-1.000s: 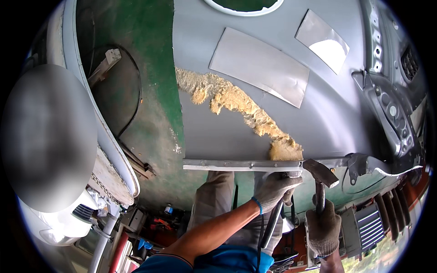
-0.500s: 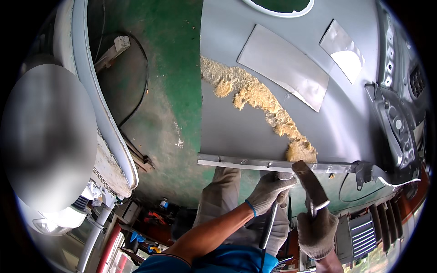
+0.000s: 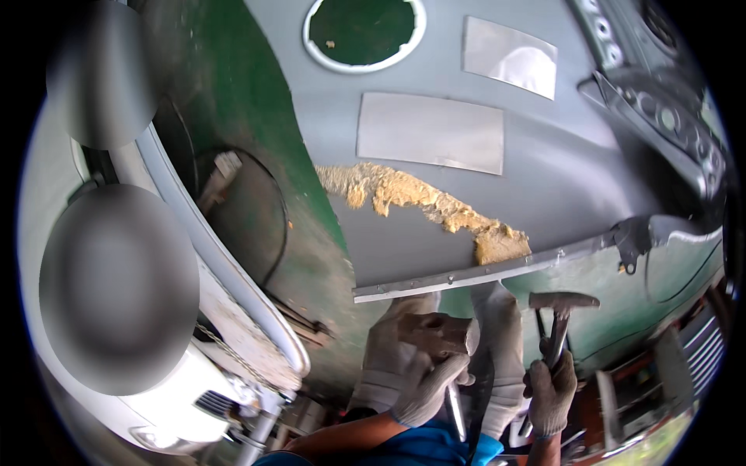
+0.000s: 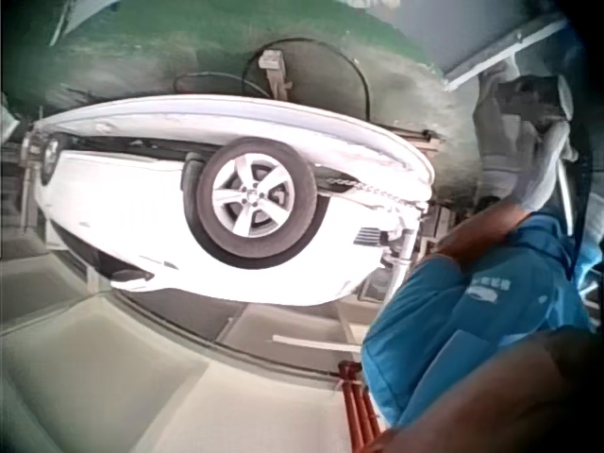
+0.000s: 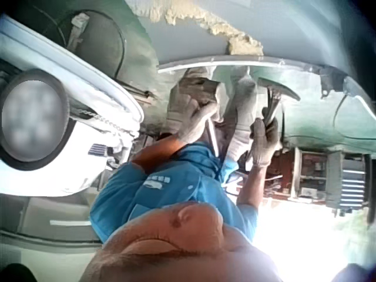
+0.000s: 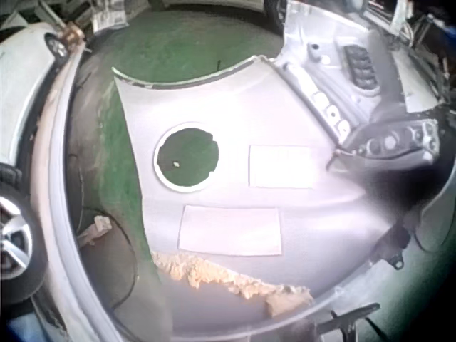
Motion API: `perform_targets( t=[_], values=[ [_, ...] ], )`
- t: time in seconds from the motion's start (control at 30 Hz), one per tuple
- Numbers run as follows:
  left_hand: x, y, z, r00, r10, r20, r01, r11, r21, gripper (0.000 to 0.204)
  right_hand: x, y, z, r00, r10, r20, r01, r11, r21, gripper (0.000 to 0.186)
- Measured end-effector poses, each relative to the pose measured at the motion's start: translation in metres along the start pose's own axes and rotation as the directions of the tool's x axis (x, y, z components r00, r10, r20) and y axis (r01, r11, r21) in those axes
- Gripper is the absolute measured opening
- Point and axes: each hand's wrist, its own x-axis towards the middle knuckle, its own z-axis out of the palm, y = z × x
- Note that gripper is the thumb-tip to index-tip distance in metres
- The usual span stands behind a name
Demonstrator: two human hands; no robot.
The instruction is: The person uses a hammer and dolly to straighten and shape a detached car bumper and a hood panel. They repeatedly tap along edges and flat surfaces to remove dents and refine contours.
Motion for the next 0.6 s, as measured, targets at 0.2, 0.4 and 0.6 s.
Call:
perform_targets(
  t=[0.2, 0.4, 0.6],
  values=[
    [-0.003, 0.115, 0.013, 0.869, 0.464, -0.172, -0.179, 0.618, 0.765, 0.021, 0.016, 0.069, 0.001, 0.9, -0.042, 0.435, -0.281, 0.708, 0.648, 0.052],
    [0.045, 0.134, 0.001, 0.848, 0.529, -0.013, -0.06, 0.119, 0.991, 0.032, 0.038, 0.079, 0.058, 0.965, 0.048, 0.258, -0.202, 0.763, 0.614, 0.036],
    [0.056, 0.116, 0.016, 0.907, 0.419, -0.039, 0.03, 0.027, 0.999, 0.03, 0.017, 0.127, 0.107, 0.929, -0.007, 0.369, -0.334, 0.407, 0.85, 0.048]
  ],
)
